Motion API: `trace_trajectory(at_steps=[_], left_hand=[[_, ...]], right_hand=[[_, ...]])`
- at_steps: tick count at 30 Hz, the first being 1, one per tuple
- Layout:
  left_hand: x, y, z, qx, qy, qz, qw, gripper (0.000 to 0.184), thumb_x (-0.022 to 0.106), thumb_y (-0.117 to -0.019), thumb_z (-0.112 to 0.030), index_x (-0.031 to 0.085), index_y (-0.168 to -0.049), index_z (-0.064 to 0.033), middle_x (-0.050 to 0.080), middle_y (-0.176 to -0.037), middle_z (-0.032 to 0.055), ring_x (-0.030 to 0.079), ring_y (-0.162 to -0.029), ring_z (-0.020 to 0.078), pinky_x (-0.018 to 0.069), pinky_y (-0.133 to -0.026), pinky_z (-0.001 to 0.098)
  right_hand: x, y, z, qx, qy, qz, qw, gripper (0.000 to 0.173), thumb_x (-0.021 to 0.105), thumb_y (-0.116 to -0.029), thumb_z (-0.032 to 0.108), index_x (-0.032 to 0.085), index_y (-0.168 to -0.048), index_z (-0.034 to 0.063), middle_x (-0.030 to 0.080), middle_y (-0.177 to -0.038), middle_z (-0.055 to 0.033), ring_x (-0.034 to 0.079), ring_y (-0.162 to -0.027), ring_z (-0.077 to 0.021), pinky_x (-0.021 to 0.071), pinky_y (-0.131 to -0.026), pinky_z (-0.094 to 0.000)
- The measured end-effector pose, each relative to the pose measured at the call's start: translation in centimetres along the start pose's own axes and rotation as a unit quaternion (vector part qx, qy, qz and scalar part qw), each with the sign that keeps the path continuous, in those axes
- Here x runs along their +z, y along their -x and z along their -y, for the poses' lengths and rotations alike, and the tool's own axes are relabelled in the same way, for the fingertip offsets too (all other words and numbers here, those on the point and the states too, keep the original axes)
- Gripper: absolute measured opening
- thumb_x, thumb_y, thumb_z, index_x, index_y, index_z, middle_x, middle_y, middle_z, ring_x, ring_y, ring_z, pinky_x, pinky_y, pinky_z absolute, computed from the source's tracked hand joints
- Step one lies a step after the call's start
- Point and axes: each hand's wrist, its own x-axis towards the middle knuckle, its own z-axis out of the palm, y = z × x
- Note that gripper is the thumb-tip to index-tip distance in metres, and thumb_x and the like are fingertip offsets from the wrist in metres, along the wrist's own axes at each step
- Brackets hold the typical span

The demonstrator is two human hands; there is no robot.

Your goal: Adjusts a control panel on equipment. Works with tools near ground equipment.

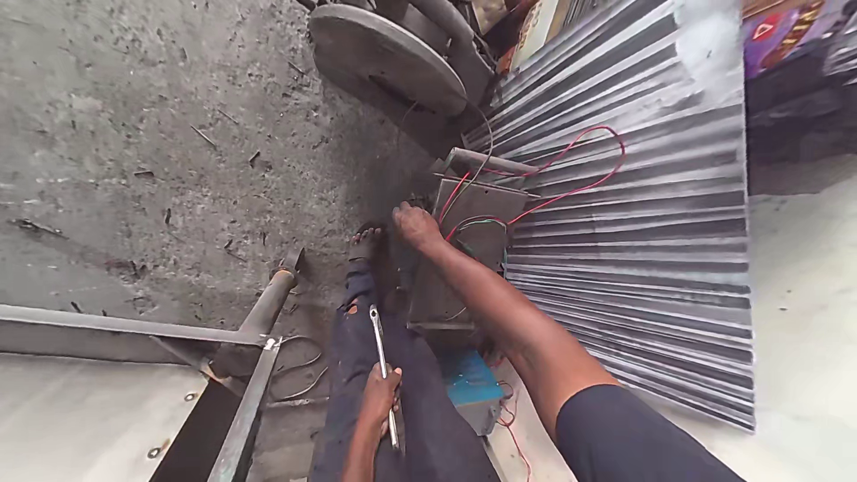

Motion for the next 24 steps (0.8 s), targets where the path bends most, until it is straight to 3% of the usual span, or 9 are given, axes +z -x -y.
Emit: trace_trajectory(at_steps=[4, 9, 17, 19, 21, 24], left_hand=[[0.1, 0.2, -0.2, -0.004, -0.006, -0.004, 1.000, 0.012, 0.055, -0.1048, -0.009, 0.044, -0.108, -0.0063, 0.043, -0.063, 0.0021, 0.041, -0.043, 0.0106, 0.0397, -0.039, 0.0239], [0.1, 0.1, -0.1, 0.003, 0.000, -0.003, 1.000, 0.012, 0.056, -0.1044, -0.008, 0.044, -0.106, -0.0064, 0.042, -0.062, 0.0019, 0.040, -0.042, 0.0104, 0.0389, -0.039, 0.0238], [0.1, 0.2, -0.4, 0.003, -0.016, -0.004, 1.000, 0.013, 0.056, -0.1044, -0.010, 0.044, -0.108, -0.0061, 0.043, -0.063, 0.0019, 0.041, -0.043, 0.0108, 0.0398, -0.040, 0.0243], [0.1, 0.1, -0.3, -0.003, -0.019, -0.007, 1.000, 0.013, 0.057, -0.1044, -0.010, 0.044, -0.108, -0.0063, 0.042, -0.063, 0.0018, 0.041, -0.043, 0.0109, 0.0405, -0.040, 0.0248], [0.0, 0.0, -0.4, -0.005, -0.016, -0.007, 1.000, 0.013, 0.057, -0.1044, -0.010, 0.044, -0.107, -0.0067, 0.041, -0.062, 0.0016, 0.040, -0.042, 0.0110, 0.0401, -0.039, 0.0248], [0.0, 0.0, -0.4, -0.005, -0.013, -0.006, 1.000, 0.013, 0.057, -0.1045, -0.010, 0.044, -0.107, -0.0070, 0.041, -0.062, 0.0015, 0.039, -0.042, 0.0108, 0.0396, -0.039, 0.0244]], right_hand=[[0.0, 0.2, 0.6, 0.013, 0.044, -0.008, 0.999, 0.026, 0.050, -0.1054, 0.012, 0.059, -0.126, -0.0022, 0.061, -0.125, -0.0250, 0.069, -0.101, -0.0428, 0.0594, -0.080, -0.0559], [-0.9, 0.0, 0.9, 0.025, 0.022, 0.032, 0.999, 0.028, 0.050, -0.1059, 0.019, 0.063, -0.120, -0.0023, 0.062, -0.125, -0.0248, 0.067, -0.107, -0.0419, 0.0585, -0.083, -0.0563], [-1.5, 0.5, 1.3, 0.026, 0.033, 0.051, 0.998, 0.029, 0.045, -0.1078, 0.015, 0.064, -0.122, -0.0032, 0.062, -0.127, -0.0254, 0.067, -0.110, -0.0431, 0.0586, -0.084, -0.0570], [-1.3, 0.5, 1.0, 0.019, 0.027, 0.051, 0.998, 0.032, 0.046, -0.1089, 0.021, 0.065, -0.120, -0.0016, 0.062, -0.127, -0.0237, 0.065, -0.114, -0.0422, 0.0576, -0.086, -0.0565], [-1.2, 0.2, 0.8, 0.014, 0.027, 0.042, 0.999, 0.031, 0.047, -0.1082, 0.022, 0.066, -0.117, -0.0014, 0.064, -0.124, -0.0232, 0.067, -0.110, -0.0415, 0.0581, -0.084, -0.0570], [-1.1, 0.1, 0.8, 0.041, 0.013, 0.033, 0.999, 0.031, 0.043, -0.1084, 0.018, 0.062, -0.123, -0.0015, 0.065, -0.122, -0.0236, 0.069, -0.107, -0.0419, 0.0586, -0.083, -0.0574]])
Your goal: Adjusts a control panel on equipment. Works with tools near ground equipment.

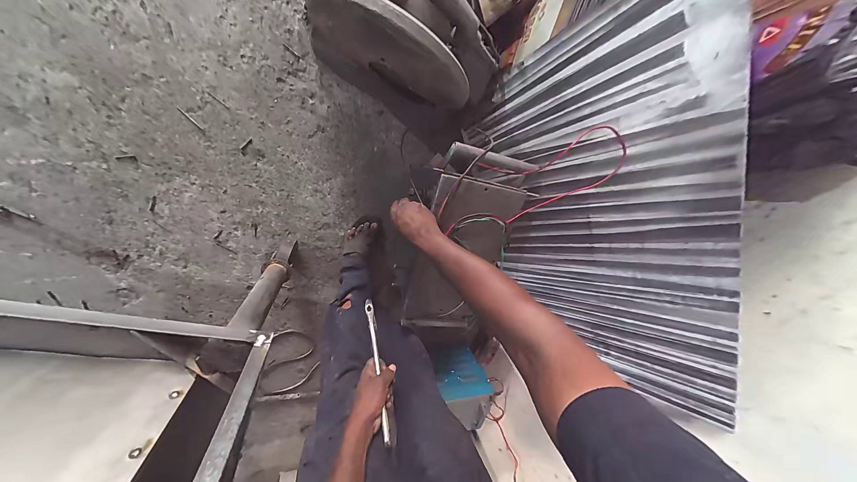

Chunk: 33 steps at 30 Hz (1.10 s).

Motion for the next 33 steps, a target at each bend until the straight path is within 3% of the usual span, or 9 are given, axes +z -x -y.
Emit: trace_trajectory(at_steps=[6, 11, 14, 19, 23, 27, 30, 33], left_hand=[[0.0, 0.0, 0.1, 0.007, -0.002, -0.002, 1.000, 0.013, 0.056, -0.1041, -0.009, 0.044, -0.106, -0.0065, 0.041, -0.061, 0.0017, 0.040, -0.042, 0.0108, 0.0395, -0.039, 0.0246], [0.0, -0.1, 0.2, 0.007, -0.012, 0.000, 1.000, 0.013, 0.057, -0.1036, -0.009, 0.044, -0.107, -0.0064, 0.043, -0.063, 0.0027, 0.041, -0.042, 0.0113, 0.0394, -0.038, 0.0249], [0.0, -0.1, 0.2, 0.007, -0.024, 0.001, 1.000, 0.013, 0.057, -0.1038, -0.010, 0.045, -0.106, -0.0063, 0.044, -0.063, 0.0027, 0.041, -0.043, 0.0112, 0.0393, -0.039, 0.0245], [0.1, 0.0, 0.0, 0.010, -0.027, -0.003, 1.000, 0.013, 0.057, -0.1042, -0.011, 0.045, -0.108, -0.0059, 0.044, -0.065, 0.0028, 0.041, -0.044, 0.0115, 0.0401, -0.040, 0.0252], [0.0, 0.1, -0.1, 0.010, -0.022, -0.001, 1.000, 0.013, 0.057, -0.1039, -0.011, 0.045, -0.106, -0.0066, 0.043, -0.064, 0.0023, 0.040, -0.044, 0.0111, 0.0393, -0.040, 0.0249], [0.0, 0.0, -0.1, 0.013, -0.025, 0.004, 1.000, 0.013, 0.057, -0.1035, -0.011, 0.045, -0.105, -0.0063, 0.044, -0.064, 0.0027, 0.042, -0.045, 0.0117, 0.0399, -0.040, 0.0252], [-0.1, -0.2, 0.0, 0.011, -0.034, 0.002, 0.999, 0.014, 0.058, -0.1036, -0.012, 0.045, -0.106, -0.0065, 0.044, -0.065, 0.0030, 0.042, -0.045, 0.0121, 0.0404, -0.041, 0.0258], [0.1, -0.2, 0.0, 0.001, -0.042, -0.002, 0.999, 0.014, 0.059, -0.1033, -0.012, 0.046, -0.105, -0.0072, 0.043, -0.066, 0.0028, 0.040, -0.045, 0.0117, 0.0390, -0.040, 0.0255]], right_hand=[[0.0, 0.0, 0.0, 0.003, 0.006, -0.016, 1.000, 0.026, 0.047, -0.1073, 0.017, 0.063, -0.121, 0.0028, 0.068, -0.113, -0.0226, 0.070, -0.103, -0.0417, 0.0580, -0.079, -0.0576], [0.4, -0.2, -0.9, -0.039, 0.025, -0.003, 0.999, 0.030, 0.044, -0.1085, 0.017, 0.062, -0.133, 0.0132, 0.070, -0.113, -0.0201, 0.070, -0.102, -0.0419, 0.0570, -0.081, -0.0591], [0.8, 0.0, -1.3, -0.059, 0.026, 0.001, 0.998, 0.030, 0.044, -0.1089, 0.020, 0.066, -0.127, 0.0126, 0.071, -0.112, -0.0192, 0.070, -0.102, -0.0412, 0.0568, -0.081, -0.0595], [0.1, 0.3, -1.0, -0.014, -0.002, -0.002, 1.000, 0.031, 0.039, -0.1101, 0.020, 0.062, -0.123, 0.0037, 0.070, -0.110, -0.0208, 0.070, -0.105, -0.0399, 0.0573, -0.083, -0.0575], [0.6, -0.4, -1.3, -0.025, 0.008, -0.012, 1.000, 0.021, 0.053, -0.1051, 0.020, 0.064, -0.116, 0.0057, 0.070, -0.107, -0.0196, 0.071, -0.101, -0.0400, 0.0579, -0.080, -0.0582], [-0.2, -0.8, -1.9, -0.044, -0.066, -0.029, 0.996, 0.026, 0.063, -0.1001, 0.026, 0.070, -0.117, 0.0083, 0.063, -0.125, -0.0212, 0.067, -0.108, -0.0393, 0.0578, -0.089, -0.0571], [-2.6, -1.3, -2.6, -0.108, -0.147, -0.060, 0.981, 0.025, 0.062, -0.1010, 0.020, 0.073, -0.122, 0.0100, 0.070, -0.122, -0.0154, 0.068, -0.114, -0.0321, 0.0529, -0.101, -0.0530], [-5.3, -2.0, -2.4, -0.131, -0.154, -0.030, 0.979, 0.023, 0.058, -0.1022, 0.015, 0.072, -0.121, 0.0141, 0.073, -0.117, -0.0098, 0.070, -0.109, -0.0269, 0.0534, -0.099, -0.0515]])
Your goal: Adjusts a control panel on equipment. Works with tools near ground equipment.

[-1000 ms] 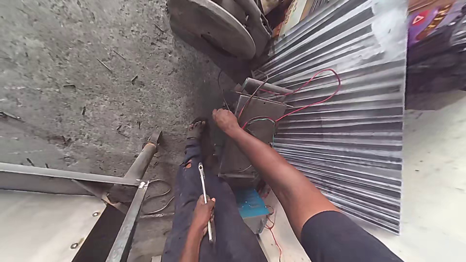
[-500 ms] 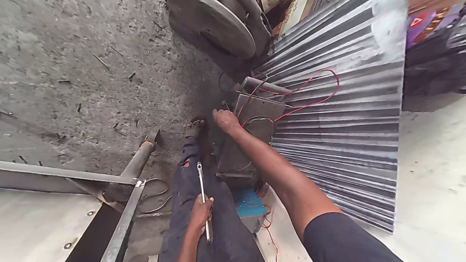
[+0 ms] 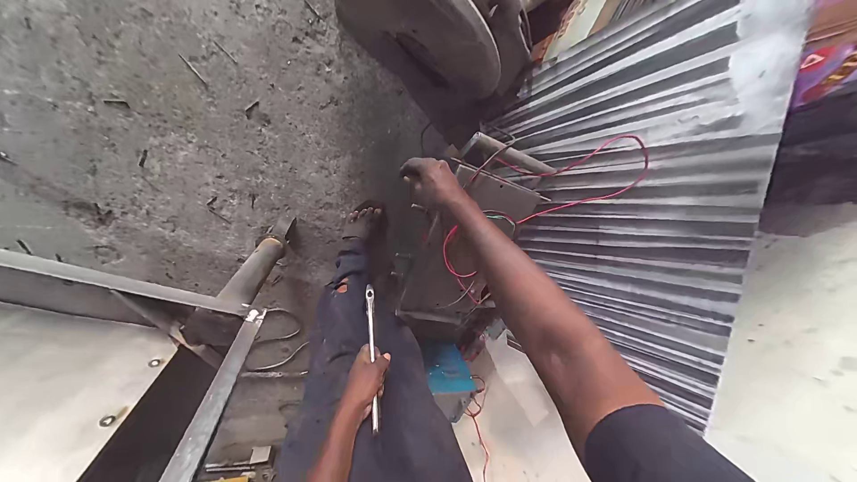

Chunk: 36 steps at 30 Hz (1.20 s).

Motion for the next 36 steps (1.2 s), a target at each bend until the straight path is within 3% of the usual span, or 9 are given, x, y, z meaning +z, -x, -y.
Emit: trace_trajectory(at_steps=[6, 9, 13, 16, 22, 29, 31, 35, 36], left_hand=[[0.0, 0.2, -0.3, -0.002, -0.003, -0.002, 1.000, 0.015, 0.059, -0.1029, -0.012, 0.046, -0.107, -0.0070, 0.045, -0.068, 0.0034, 0.041, -0.045, 0.0118, 0.0393, -0.040, 0.0256], [0.1, 0.2, -0.4, -0.009, -0.001, -0.003, 1.000, 0.015, 0.059, -0.1032, -0.012, 0.046, -0.109, -0.0067, 0.045, -0.068, 0.0035, 0.041, -0.045, 0.0119, 0.0390, -0.040, 0.0257], [0.2, 0.1, -0.5, -0.016, -0.006, 0.003, 1.000, 0.015, 0.058, -0.1036, -0.013, 0.046, -0.109, -0.0075, 0.045, -0.067, 0.0030, 0.041, -0.045, 0.0120, 0.0393, -0.041, 0.0260], [0.2, 0.0, -0.4, -0.010, 0.009, 0.006, 1.000, 0.015, 0.059, -0.1031, -0.013, 0.046, -0.107, -0.0077, 0.044, -0.068, 0.0028, 0.040, -0.046, 0.0116, 0.0388, -0.041, 0.0255], [0.5, 0.1, -0.8, -0.015, 0.023, 0.002, 1.000, 0.015, 0.059, -0.1029, -0.013, 0.046, -0.107, -0.0074, 0.045, -0.068, 0.0028, 0.040, -0.045, 0.0112, 0.0377, -0.040, 0.0248], [0.6, 0.0, -1.0, -0.012, 0.020, 0.002, 1.000, 0.014, 0.059, -0.1026, -0.013, 0.047, -0.107, -0.0078, 0.045, -0.068, 0.0029, 0.041, -0.045, 0.0117, 0.0388, -0.041, 0.0254], [0.7, 0.2, -1.0, -0.010, 0.017, 0.002, 1.000, 0.014, 0.059, -0.1028, -0.012, 0.046, -0.105, -0.0075, 0.044, -0.067, 0.0029, 0.040, -0.045, 0.0116, 0.0384, -0.041, 0.0253], [0.7, 0.1, -1.1, -0.009, 0.009, 0.000, 1.000, 0.014, 0.059, -0.1023, -0.012, 0.046, -0.103, -0.0078, 0.044, -0.067, 0.0030, 0.040, -0.045, 0.0119, 0.0385, -0.041, 0.0255], [0.8, 0.1, -1.1, -0.011, 0.006, 0.001, 1.000, 0.014, 0.059, -0.1024, -0.012, 0.046, -0.104, -0.0079, 0.044, -0.068, 0.0031, 0.040, -0.045, 0.0120, 0.0386, -0.041, 0.0255]], right_hand=[[1.8, -2.4, 0.9, -0.006, 0.083, 0.142, 0.986, 0.024, 0.073, -0.0911, 0.015, 0.073, -0.113, 0.0039, 0.066, -0.123, -0.0205, 0.063, -0.117, -0.0367, 0.0527, -0.099, -0.0570], [2.9, -1.7, 1.9, 0.029, 0.174, 0.186, 0.966, 0.019, 0.057, -0.1017, 0.012, 0.070, -0.113, 0.0028, 0.060, -0.134, -0.0214, 0.061, -0.123, -0.0399, 0.0526, -0.097, -0.0600], [2.9, -0.7, 3.5, 0.105, 0.216, 0.192, 0.951, 0.027, 0.045, -0.1060, 0.020, 0.069, -0.105, 0.0064, 0.070, -0.111, -0.0182, 0.069, -0.106, -0.0380, 0.0566, -0.077, -0.0603], [3.4, -1.0, 3.3, 0.128, 0.209, 0.180, 0.953, 0.031, 0.045, -0.1055, 0.025, 0.069, -0.102, 0.0067, 0.071, -0.108, -0.0179, 0.070, -0.103, -0.0380, 0.0558, -0.075, -0.0609], [3.5, -0.8, 3.8, 0.127, 0.216, 0.164, 0.954, 0.021, 0.052, -0.1026, 0.017, 0.070, -0.103, 0.0051, 0.071, -0.111, -0.0190, 0.069, -0.106, -0.0383, 0.0569, -0.078, -0.0596], [4.4, -0.2, 2.2, 0.099, 0.253, 0.107, 0.956, 0.018, 0.058, -0.0992, 0.016, 0.070, -0.097, 0.0027, 0.071, -0.101, -0.0199, 0.070, -0.100, -0.0396, 0.0563, -0.075, -0.0586], [4.3, 0.3, 1.5, 0.089, 0.252, 0.101, 0.958, 0.020, 0.061, -0.0991, 0.021, 0.069, -0.102, 0.0024, 0.071, -0.103, -0.0205, 0.070, -0.101, -0.0401, 0.0558, -0.078, -0.0596], [4.7, 0.2, -0.4, 0.032, 0.278, 0.082, 0.957, 0.034, 0.055, -0.1043, 0.028, 0.059, -0.133, 0.0094, 0.070, -0.107, -0.0209, 0.070, -0.098, -0.0421, 0.0561, -0.078, -0.0586], [4.7, 0.4, -0.5, 0.020, 0.281, 0.085, 0.956, 0.035, 0.058, -0.1030, 0.029, 0.061, -0.132, 0.0100, 0.070, -0.106, -0.0206, 0.070, -0.097, -0.0421, 0.0555, -0.077, -0.0588]])
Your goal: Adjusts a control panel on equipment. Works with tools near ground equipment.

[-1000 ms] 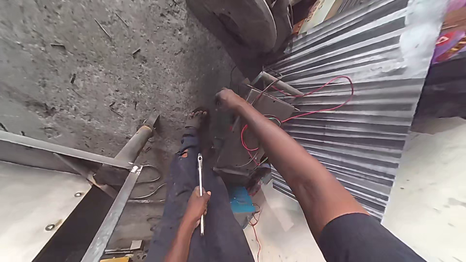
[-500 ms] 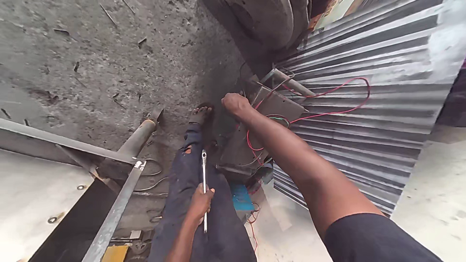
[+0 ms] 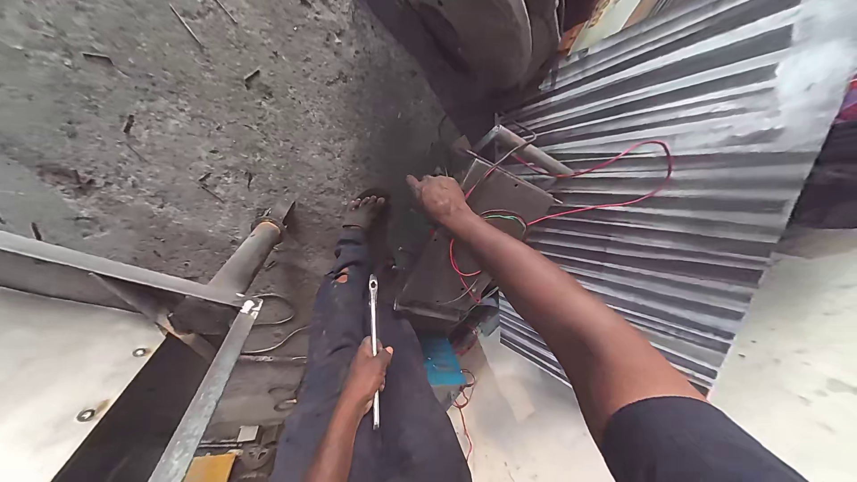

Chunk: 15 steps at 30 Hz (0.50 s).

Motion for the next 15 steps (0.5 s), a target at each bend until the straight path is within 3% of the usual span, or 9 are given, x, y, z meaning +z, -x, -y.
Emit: trace_trajectory(at_steps=[3, 7, 10, 12, 13, 15], left_hand=[[-0.1, 0.0, 0.0, 0.000, -0.006, 0.001, 1.000, 0.014, 0.059, -0.1022, -0.012, 0.046, -0.105, -0.0079, 0.045, -0.069, 0.0034, 0.040, -0.045, 0.0122, 0.0389, -0.041, 0.0259], [-0.2, 0.2, -0.2, 0.000, -0.005, -0.004, 1.000, 0.014, 0.059, -0.1024, -0.012, 0.046, -0.104, -0.0079, 0.044, -0.067, 0.0028, 0.040, -0.044, 0.0116, 0.0388, -0.040, 0.0257], [-0.2, 0.2, -0.2, 0.002, -0.022, -0.004, 1.000, 0.014, 0.059, -0.1033, -0.014, 0.047, -0.107, -0.0069, 0.045, -0.068, 0.0032, 0.041, -0.046, 0.0119, 0.0400, -0.042, 0.0260], [-0.2, 0.1, -0.2, 0.000, -0.041, -0.004, 0.999, 0.015, 0.059, -0.1035, -0.015, 0.048, -0.109, -0.0066, 0.046, -0.069, 0.0038, 0.042, -0.047, 0.0129, 0.0407, -0.043, 0.0271], [-0.3, 0.0, -0.4, 0.001, -0.047, -0.004, 0.999, 0.015, 0.059, -0.1035, -0.016, 0.048, -0.108, -0.0070, 0.046, -0.069, 0.0036, 0.042, -0.047, 0.0129, 0.0409, -0.043, 0.0273], [-0.3, 0.1, -0.3, 0.002, -0.047, -0.002, 0.999, 0.015, 0.060, -0.1029, -0.016, 0.048, -0.108, -0.0072, 0.046, -0.068, 0.0038, 0.042, -0.046, 0.0131, 0.0411, -0.043, 0.0275]], right_hand=[[0.3, 0.1, -0.2, -0.014, -0.001, 0.002, 1.000, 0.024, 0.062, -0.0997, 0.028, 0.071, -0.107, 0.0071, 0.071, -0.107, -0.0176, 0.070, -0.097, -0.0388, 0.0547, -0.077, -0.0587], [-0.8, 1.1, -0.1, 0.038, -0.054, 0.043, 0.997, 0.022, 0.056, -0.1014, 0.020, 0.071, -0.114, 0.0086, 0.068, -0.123, -0.0155, 0.068, -0.107, -0.0389, 0.0558, -0.084, -0.0612], [-1.3, 1.2, -1.1, 0.063, -0.086, 0.044, 0.993, 0.023, 0.066, -0.0983, 0.027, 0.070, -0.112, 0.0078, 0.068, -0.119, -0.0181, 0.067, -0.110, -0.0400, 0.0555, -0.086, -0.0619], [-1.0, 0.7, -1.7, 0.052, -0.072, 0.041, 0.995, 0.032, 0.069, -0.0958, 0.031, 0.067, -0.121, 0.0115, 0.067, -0.122, -0.0184, 0.067, -0.110, -0.0404, 0.0557, -0.086, -0.0623], [-1.1, 0.4, -1.7, 0.045, -0.059, 0.042, 0.996, 0.035, 0.068, -0.0971, 0.033, 0.066, -0.126, 0.0133, 0.067, -0.124, -0.0182, 0.067, -0.110, -0.0409, 0.0556, -0.085, -0.0632], [-0.7, 0.3, -1.5, 0.028, -0.041, 0.037, 0.998, 0.028, 0.060, -0.1014, 0.032, 0.070, -0.123, 0.0161, 0.068, -0.124, -0.0153, 0.068, -0.107, -0.0402, 0.0548, -0.083, -0.0640]])
